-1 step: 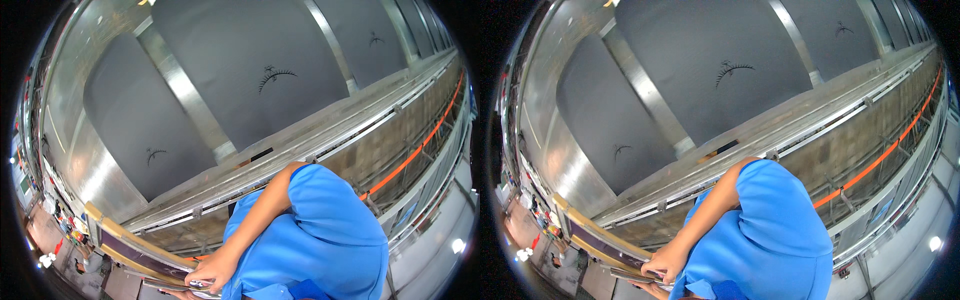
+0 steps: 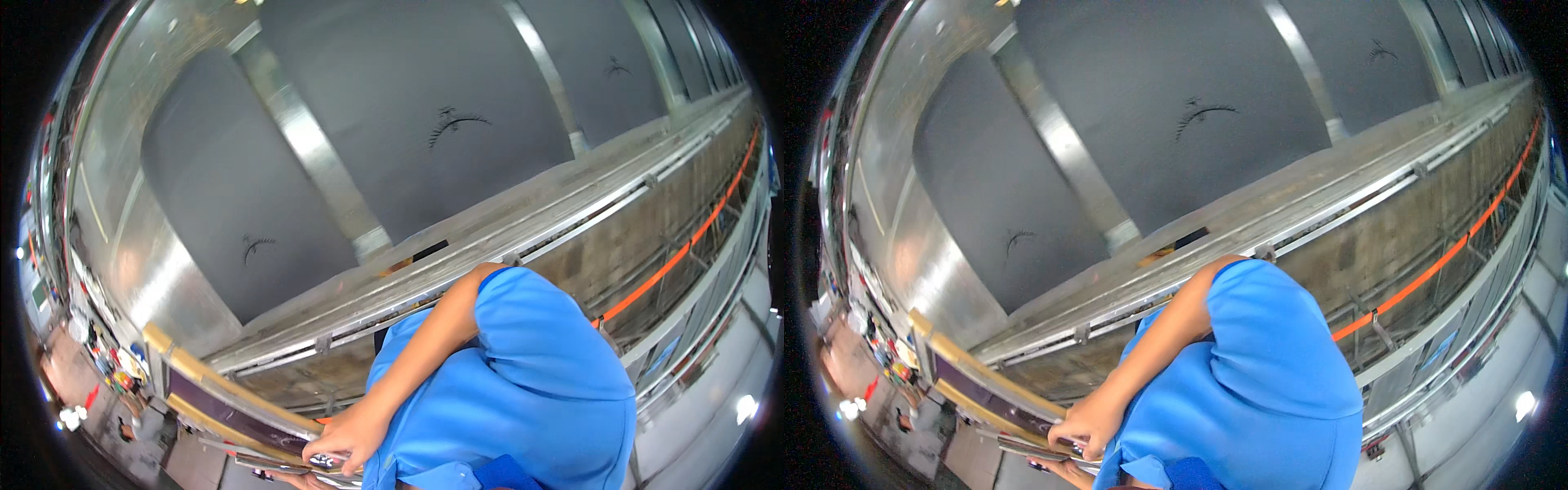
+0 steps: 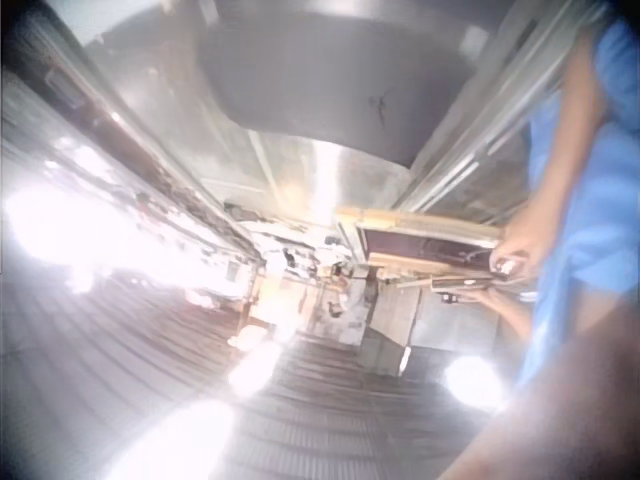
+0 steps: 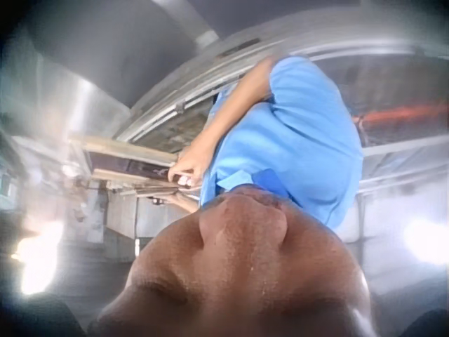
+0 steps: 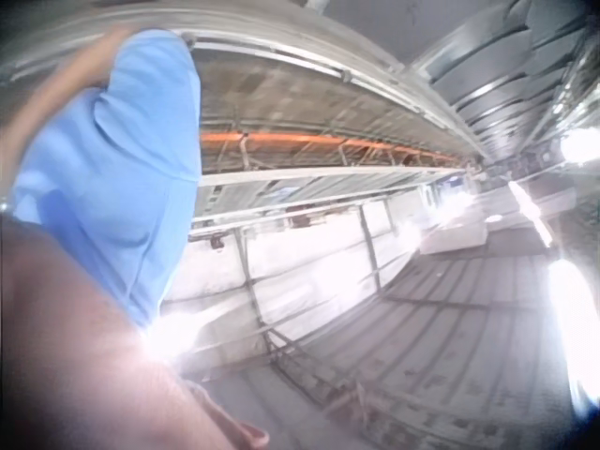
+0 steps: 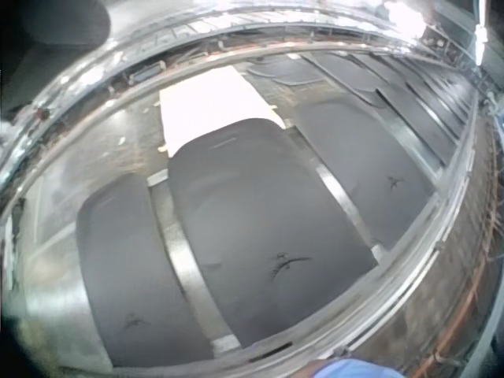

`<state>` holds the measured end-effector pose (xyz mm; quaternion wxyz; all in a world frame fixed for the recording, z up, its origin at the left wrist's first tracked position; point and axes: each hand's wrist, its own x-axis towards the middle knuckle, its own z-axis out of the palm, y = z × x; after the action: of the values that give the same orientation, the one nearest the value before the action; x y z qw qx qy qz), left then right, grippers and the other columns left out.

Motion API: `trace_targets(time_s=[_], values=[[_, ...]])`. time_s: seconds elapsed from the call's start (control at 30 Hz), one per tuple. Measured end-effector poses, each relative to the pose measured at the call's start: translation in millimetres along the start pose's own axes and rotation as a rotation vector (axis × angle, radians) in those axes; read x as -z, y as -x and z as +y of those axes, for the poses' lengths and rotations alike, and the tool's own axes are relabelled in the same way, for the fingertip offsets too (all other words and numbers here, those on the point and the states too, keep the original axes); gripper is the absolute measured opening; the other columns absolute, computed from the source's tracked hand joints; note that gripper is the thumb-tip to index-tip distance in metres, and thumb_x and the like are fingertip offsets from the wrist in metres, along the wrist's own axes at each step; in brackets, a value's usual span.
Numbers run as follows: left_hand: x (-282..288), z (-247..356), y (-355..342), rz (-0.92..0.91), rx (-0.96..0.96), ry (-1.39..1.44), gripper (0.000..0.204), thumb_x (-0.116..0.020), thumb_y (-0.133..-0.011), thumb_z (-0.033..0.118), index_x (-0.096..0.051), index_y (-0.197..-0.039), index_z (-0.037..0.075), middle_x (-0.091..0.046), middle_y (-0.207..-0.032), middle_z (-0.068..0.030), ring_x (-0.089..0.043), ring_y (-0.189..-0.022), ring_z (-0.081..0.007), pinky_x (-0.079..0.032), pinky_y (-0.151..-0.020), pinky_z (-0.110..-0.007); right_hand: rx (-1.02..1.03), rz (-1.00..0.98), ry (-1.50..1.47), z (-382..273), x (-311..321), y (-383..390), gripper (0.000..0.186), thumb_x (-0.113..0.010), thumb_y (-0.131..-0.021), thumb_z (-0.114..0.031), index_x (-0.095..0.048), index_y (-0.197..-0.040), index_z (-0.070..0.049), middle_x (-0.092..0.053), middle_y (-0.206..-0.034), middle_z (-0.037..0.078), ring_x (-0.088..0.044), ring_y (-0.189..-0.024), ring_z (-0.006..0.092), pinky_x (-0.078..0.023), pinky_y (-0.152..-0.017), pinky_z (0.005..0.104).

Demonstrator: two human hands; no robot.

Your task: The person performs screen printing by repeatedly pulling a squeegee across a mesh frame to transfer dark ink onto a fabric surface. The person briefly moves the frame to a workbench to add more ink from a container before returning to the printing station to continue the process.

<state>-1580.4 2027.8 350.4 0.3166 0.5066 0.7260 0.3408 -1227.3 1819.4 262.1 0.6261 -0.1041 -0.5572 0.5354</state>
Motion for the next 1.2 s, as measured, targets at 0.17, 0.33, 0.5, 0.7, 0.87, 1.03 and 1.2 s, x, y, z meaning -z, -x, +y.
trace_targets(time_s=[0.17,0.33,0.5,0.7,0.87,1.03,1.2], values=[[94,-53,2,0.029,0.076,0.11,0.09,-0.052,-0.095,0.067,-0.029,-0.158,0.006,-0.037,-0.157,-0.0159,-0.038,-0.141,-0.0338,-0.031,-0.117,-0.045,-0.268,0.22,-0.353,36,12,-14,0.046,-0.057,-0.103,-0.026,-0.043,-0.145,-0.012,-0.075,-0.089,0.01,-0.073,-0.086,0.0165,-0.059,-0.077,0.0335],[190,-116,19,0.105,0.16,0.184,0.091,-0.053,-0.095,0.066,-0.03,-0.157,0.005,-0.039,-0.156,-0.0168,-0.04,-0.14,-0.0339,-0.032,-0.117,-0.045,-0.409,0.402,0.175,109,1,-72,0.029,-0.055,-0.102,-0.025,-0.058,-0.124,-0.006,-0.073,-0.088,0.008,-0.071,-0.084,0.0222,-0.055,-0.077,0.0392],[214,-175,-2,0.235,0.204,0.235,0.089,-0.054,-0.095,0.066,-0.032,-0.156,0.003,-0.04,-0.155,-0.0171,-0.041,-0.139,-0.0337,-0.032,-0.116,-0.044,-0.288,0.522,0.62,227,43,-112,0.038,-0.063,-0.094,-0.019,-0.056,-0.127,-0.003,-0.065,-0.119,0.018,-0.062,-0.111,0.036,-0.05,-0.095,0.0458],[288,-227,-51,0.377,0.25,0.272,0.088,-0.054,-0.096,0.065,-0.035,-0.154,0.002,-0.042,-0.154,-0.0174,-0.042,-0.138,-0.0334,-0.033,-0.116,-0.044,-0.395,0.783,1.146,281,81,-159,0.061,-0.066,-0.093,-0.024,-0.044,-0.146,-0.002,-0.035,-0.154,0.028,-0.032,-0.145,0.0421,-0.032,-0.119,0.0473],[318,-256,-80,0.488,0.278,0.307,0.087,-0.054,-0.096,0.064,-0.037,-0.152,0.0,-0.043,-0.152,-0.0177,-0.044,-0.137,-0.0332,-0.033,-0.115,-0.043,-0.621,0.831,1.648,305,129,-114,0.092,-0.064,-0.093,-0.046,-0.022,-0.155,0.008,-0.008,-0.164,0.031,-0.008,-0.153,0.044,-0.012,-0.122,0.0565],[329,-291,-104,0.562,0.367,0.317,0.086,-0.055,-0.096,0.063,-0.039,-0.151,-0.002,-0.044,-0.151,-0.0179,-0.045,-0.136,-0.033,-0.034,-0.115,-0.042,-1.089,0.595,1.816,317,131,-118,0.107,-0.048,-0.093,-0.07,-0.017,-0.155,0.012,-0.006,-0.164,0.031,-0.003,-0.154,0.0436,-0.006,-0.123,0.0567],[355,-309,-131,0.627,0.437,0.333,0.085,-0.055,-0.097,0.062,-0.042,-0.149,-0.003,-0.046,-0.15,-0.0182,-0.046,-0.135,-0.0328,-0.034,-0.114,-0.042,-1.091,0.54,1.752,311,130,-124,0.101,-0.046,-0.095,-0.068,-0.022,-0.154,0.01,-0.012,-0.165,0.026,-0.008,-0.155,0.0385,-0.011,-0.124,0.0533]])
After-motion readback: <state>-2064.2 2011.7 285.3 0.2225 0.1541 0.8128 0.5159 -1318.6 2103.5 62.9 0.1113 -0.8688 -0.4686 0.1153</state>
